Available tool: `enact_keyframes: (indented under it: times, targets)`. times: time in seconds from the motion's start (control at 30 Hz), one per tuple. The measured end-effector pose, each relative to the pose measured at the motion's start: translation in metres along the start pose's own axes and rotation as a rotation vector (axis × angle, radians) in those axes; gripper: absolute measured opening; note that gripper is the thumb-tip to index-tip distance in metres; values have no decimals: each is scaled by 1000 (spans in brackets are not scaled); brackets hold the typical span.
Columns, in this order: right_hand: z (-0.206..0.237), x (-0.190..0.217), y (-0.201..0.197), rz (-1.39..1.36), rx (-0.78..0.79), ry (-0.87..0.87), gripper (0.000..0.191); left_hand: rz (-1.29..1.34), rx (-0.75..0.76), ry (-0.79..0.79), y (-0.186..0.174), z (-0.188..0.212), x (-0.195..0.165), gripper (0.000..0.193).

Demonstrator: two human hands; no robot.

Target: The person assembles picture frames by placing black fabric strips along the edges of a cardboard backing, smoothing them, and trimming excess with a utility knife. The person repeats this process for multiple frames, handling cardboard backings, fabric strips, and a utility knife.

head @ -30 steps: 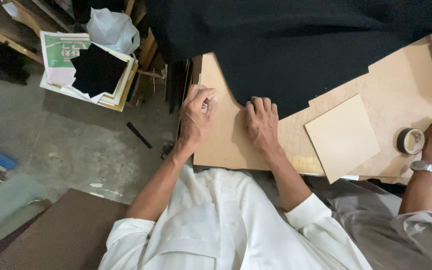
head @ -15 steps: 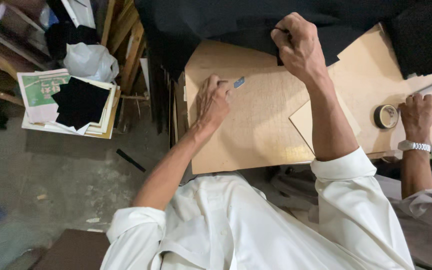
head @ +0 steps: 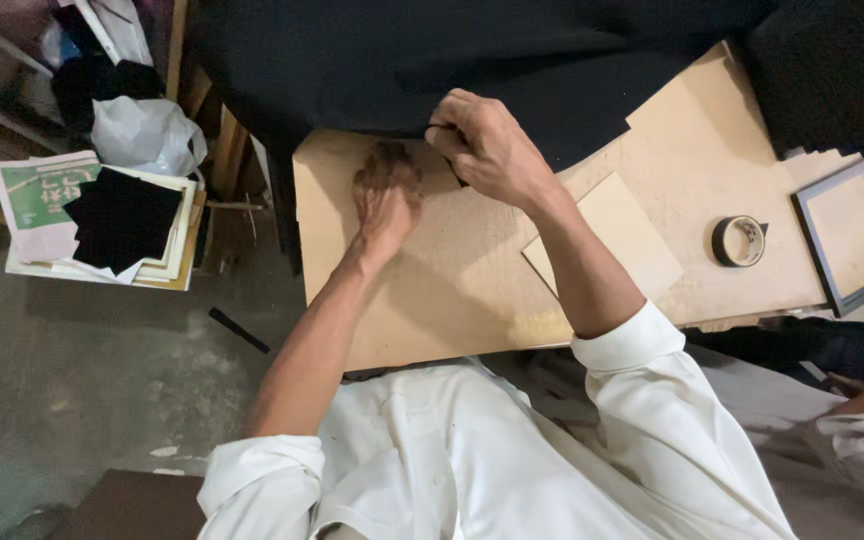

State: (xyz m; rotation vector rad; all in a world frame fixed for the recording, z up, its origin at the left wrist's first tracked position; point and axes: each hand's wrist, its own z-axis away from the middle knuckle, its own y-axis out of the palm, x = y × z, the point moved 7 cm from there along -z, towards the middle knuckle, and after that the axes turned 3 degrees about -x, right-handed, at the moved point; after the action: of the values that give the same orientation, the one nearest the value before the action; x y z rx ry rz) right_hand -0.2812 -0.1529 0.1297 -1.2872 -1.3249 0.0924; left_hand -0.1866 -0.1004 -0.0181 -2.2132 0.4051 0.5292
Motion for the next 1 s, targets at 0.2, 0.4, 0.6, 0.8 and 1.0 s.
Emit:
enact_keyframes:
  times: [0.2,0.4,0.6,0.8,1.0]
  targets:
    - [-6,-23,-11,-152,82,70,9,-11,129,-246,14,4,22,28]
    - [-1,-28,-13,-182,54,-67,8,-81,197,-223,27,3,34,18]
    - [7,-29,-13,-133,-59,-83,11,-74,272,-234,21,12,18,19]
    - [4,-28,-9,-177,-97,51,10,-123,269,-273,19,28,21,24]
    - [1,-19,-8,-193,-129,105,11,-75,288,-139,20,14,15,28]
